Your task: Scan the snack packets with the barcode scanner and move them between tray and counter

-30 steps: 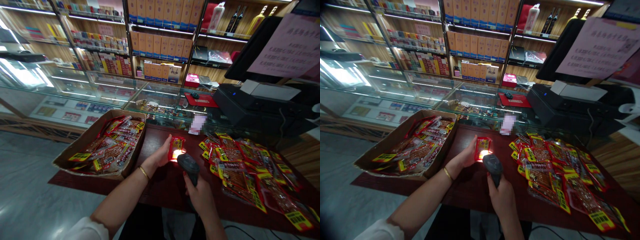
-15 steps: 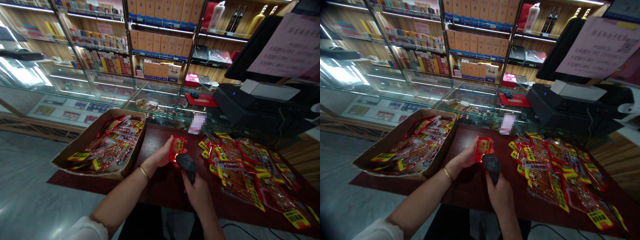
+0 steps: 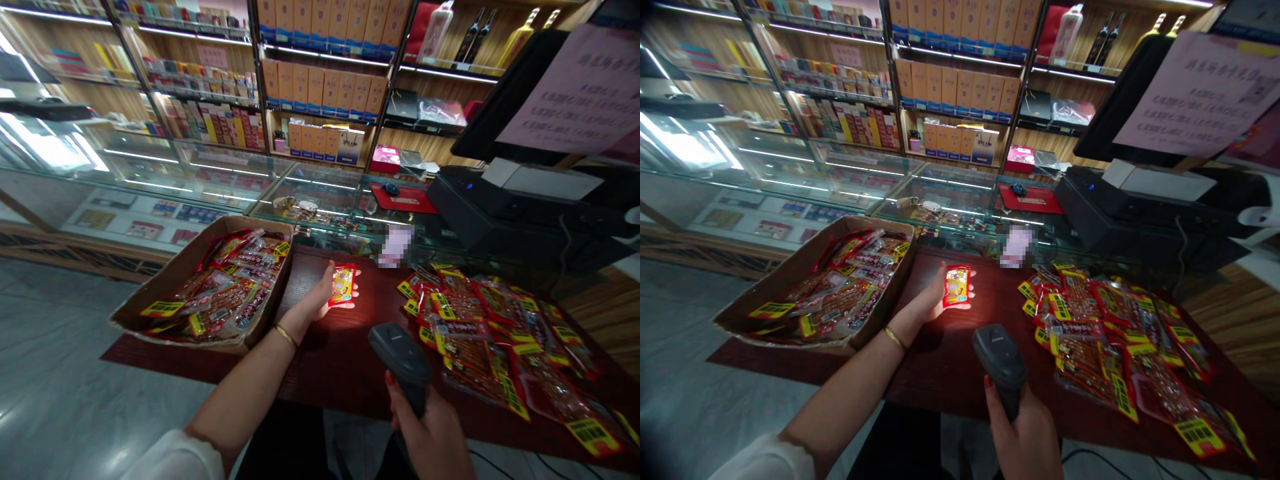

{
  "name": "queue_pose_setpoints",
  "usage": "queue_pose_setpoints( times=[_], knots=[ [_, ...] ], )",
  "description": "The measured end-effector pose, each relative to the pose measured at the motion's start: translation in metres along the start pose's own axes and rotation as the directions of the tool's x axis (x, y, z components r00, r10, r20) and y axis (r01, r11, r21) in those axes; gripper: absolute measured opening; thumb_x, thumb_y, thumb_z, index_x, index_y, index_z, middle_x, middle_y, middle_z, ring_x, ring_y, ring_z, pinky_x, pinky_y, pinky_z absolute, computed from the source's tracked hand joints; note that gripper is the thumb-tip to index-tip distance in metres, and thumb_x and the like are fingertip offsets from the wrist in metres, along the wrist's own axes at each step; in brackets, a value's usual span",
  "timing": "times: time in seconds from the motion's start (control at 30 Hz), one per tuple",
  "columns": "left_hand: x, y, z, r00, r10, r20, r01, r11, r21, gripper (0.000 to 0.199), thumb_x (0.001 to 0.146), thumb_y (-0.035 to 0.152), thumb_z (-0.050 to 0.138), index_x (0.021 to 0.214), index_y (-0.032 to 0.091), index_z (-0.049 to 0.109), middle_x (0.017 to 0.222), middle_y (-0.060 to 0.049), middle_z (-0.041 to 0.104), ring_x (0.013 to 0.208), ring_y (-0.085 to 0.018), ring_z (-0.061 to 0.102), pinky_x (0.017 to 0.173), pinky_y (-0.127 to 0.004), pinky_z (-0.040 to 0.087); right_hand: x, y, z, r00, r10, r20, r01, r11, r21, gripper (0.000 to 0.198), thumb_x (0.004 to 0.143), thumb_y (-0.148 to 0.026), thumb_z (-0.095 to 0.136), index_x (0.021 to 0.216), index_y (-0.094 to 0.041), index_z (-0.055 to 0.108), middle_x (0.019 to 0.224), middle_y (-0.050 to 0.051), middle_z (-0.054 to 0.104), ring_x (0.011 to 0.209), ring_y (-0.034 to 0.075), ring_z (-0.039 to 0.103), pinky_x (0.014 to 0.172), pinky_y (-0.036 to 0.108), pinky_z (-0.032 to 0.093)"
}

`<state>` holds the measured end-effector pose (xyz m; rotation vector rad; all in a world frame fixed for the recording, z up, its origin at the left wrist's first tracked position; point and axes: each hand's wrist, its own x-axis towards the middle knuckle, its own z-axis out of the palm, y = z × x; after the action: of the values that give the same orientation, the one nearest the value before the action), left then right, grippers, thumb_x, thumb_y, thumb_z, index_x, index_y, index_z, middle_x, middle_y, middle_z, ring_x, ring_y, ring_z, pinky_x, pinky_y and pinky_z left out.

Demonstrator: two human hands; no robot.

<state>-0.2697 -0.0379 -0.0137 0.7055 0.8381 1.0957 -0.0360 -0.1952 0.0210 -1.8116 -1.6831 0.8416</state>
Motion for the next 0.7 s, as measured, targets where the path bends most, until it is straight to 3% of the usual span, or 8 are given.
queue_pose_setpoints(
  times=[0.27, 0.37, 0.53, 0.7],
  knots=[
    [0.004, 0.001, -0.005, 0.999, -0.049, -0.015, 0.05, 0.999, 0.018, 0.09, 0.089, 0.086, 0.029, 0.133, 0.019, 0.069, 0.118, -0.019, 0.075, 0.111, -0.034, 0.069, 0.096, -0.054, 0.054, -0.012, 0.002, -0.008, 0.999, -0.019, -0.044, 0.019, 1.0, 0.001, 0.058, 0.088, -0.081, 0.046, 0.072, -0.029, 0.065, 0.053, 0.004, 0.069, 0.054, 0.028, 0.067, 0.062, 0.036, 0.048],
    [0.005, -0.002, -0.005, 0.997, -0.07, -0.013, 0.07, 0.998, 0.011, 0.09, 0.088, 0.087, 0.031, 0.133, 0.018, 0.069, 0.114, -0.018, 0.076, 0.108, -0.033, 0.07, 0.096, -0.053, 0.054, -0.008, 0.003, -0.005, 0.998, -0.041, -0.056, 0.041, 0.999, 0.0, 0.058, 0.09, -0.08, 0.046, 0.075, -0.028, 0.068, 0.056, 0.005, 0.071, 0.055, 0.028, 0.068, 0.062, 0.035, 0.048],
    [0.008, -0.009, -0.004, 0.996, -0.088, 0.034, 0.089, 0.995, -0.035, 0.089, 0.089, 0.086, 0.033, 0.13, 0.016, 0.07, 0.11, -0.019, 0.077, 0.104, -0.032, 0.072, 0.091, -0.048, 0.058, 0.006, 0.007, 0.009, 0.998, -0.04, 0.053, 0.042, 0.998, -0.046, 0.058, 0.091, -0.077, 0.043, 0.076, -0.027, 0.067, 0.06, 0.008, 0.074, 0.059, 0.029, 0.072, 0.061, 0.035, 0.049],
    [0.007, -0.011, -0.003, 0.99, -0.143, -0.005, 0.143, 0.99, -0.002, 0.076, 0.088, 0.079, 0.052, 0.128, 0.017, 0.068, 0.108, -0.018, 0.077, 0.096, -0.031, 0.075, 0.083, -0.045, 0.06, 0.01, 0.002, 0.015, 0.999, -0.033, -0.005, 0.033, 0.999, -0.027, 0.059, 0.092, -0.077, 0.043, 0.081, -0.025, 0.068, 0.066, 0.009, 0.077, 0.069, 0.03, 0.075, 0.064, 0.035, 0.05]
  ],
)
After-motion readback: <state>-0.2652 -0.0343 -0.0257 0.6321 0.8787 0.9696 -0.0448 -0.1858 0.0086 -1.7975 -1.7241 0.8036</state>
